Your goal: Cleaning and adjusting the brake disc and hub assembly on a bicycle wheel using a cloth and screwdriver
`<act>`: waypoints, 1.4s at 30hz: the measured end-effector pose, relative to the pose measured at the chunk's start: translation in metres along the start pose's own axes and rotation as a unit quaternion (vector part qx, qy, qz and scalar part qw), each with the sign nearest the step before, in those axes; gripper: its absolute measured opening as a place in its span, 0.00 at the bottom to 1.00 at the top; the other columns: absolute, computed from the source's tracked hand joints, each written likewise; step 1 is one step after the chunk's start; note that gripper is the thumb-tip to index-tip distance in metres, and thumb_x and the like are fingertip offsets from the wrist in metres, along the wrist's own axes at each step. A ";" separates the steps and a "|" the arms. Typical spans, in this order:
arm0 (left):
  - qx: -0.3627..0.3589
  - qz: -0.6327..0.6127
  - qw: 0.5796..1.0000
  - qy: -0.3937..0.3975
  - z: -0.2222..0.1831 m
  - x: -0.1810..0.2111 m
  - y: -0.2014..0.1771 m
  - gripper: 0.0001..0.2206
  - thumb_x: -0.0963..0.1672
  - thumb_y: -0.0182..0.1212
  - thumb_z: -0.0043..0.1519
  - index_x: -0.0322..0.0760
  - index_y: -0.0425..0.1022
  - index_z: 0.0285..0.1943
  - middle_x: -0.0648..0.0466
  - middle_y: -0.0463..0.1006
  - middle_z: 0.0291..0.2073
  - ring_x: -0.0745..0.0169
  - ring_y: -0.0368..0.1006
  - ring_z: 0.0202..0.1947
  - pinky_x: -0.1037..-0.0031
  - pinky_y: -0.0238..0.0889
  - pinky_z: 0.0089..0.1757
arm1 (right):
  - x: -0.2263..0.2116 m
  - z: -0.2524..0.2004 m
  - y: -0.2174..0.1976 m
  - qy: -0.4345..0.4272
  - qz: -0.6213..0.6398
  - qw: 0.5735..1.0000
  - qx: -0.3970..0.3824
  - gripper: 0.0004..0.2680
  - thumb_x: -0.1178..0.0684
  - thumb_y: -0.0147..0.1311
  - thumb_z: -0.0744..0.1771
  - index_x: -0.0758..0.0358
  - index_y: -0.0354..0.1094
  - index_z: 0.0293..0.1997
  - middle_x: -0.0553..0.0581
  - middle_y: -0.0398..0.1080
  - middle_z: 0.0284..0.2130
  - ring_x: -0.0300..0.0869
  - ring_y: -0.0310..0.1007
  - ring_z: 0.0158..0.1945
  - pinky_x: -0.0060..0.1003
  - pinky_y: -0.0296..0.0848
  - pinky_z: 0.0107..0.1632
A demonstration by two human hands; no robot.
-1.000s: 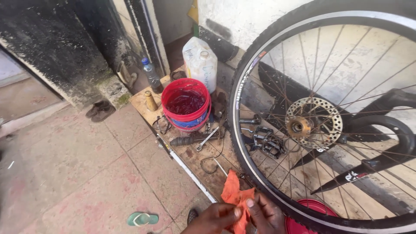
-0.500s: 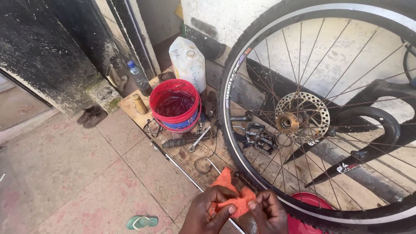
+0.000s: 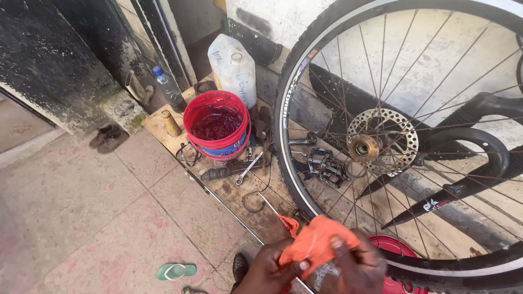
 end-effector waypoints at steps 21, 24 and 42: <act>0.014 -0.136 0.981 -0.141 -0.004 -0.036 -0.042 0.16 0.46 0.64 0.59 0.35 0.72 0.52 0.58 0.77 0.42 0.73 0.70 0.40 0.81 0.61 0.43 | -0.045 0.044 0.029 -0.024 -0.068 0.995 0.071 0.08 0.46 0.56 0.67 0.60 0.70 0.40 0.49 0.61 0.20 0.37 0.60 0.22 0.31 0.62 0.24; -0.032 -0.079 0.984 -0.158 -0.007 -0.026 -0.039 0.17 0.50 0.56 0.63 0.35 0.73 0.53 0.61 0.75 0.41 0.76 0.68 0.40 0.83 0.60 0.42 | -0.037 0.053 0.020 -0.028 -0.069 0.995 0.059 0.07 0.47 0.55 0.68 0.58 0.67 0.37 0.47 0.58 0.19 0.35 0.57 0.21 0.31 0.59 0.23; 0.190 -0.309 0.917 -0.168 0.006 -0.051 -0.042 0.17 0.41 0.66 0.53 0.23 0.77 0.50 0.41 0.82 0.40 0.54 0.78 0.36 0.68 0.71 0.41 | 0.006 0.045 0.003 0.272 -0.133 0.951 -0.066 0.15 0.64 0.44 0.67 0.66 0.63 0.61 0.61 0.64 0.33 0.47 0.57 0.30 0.40 0.59 0.31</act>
Point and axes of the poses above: each hand's wrist, its own z-axis towards the middle knuckle, its own y-axis out of the palm, x = y × z, the point moved 3 cm from there along z, towards the middle knuckle
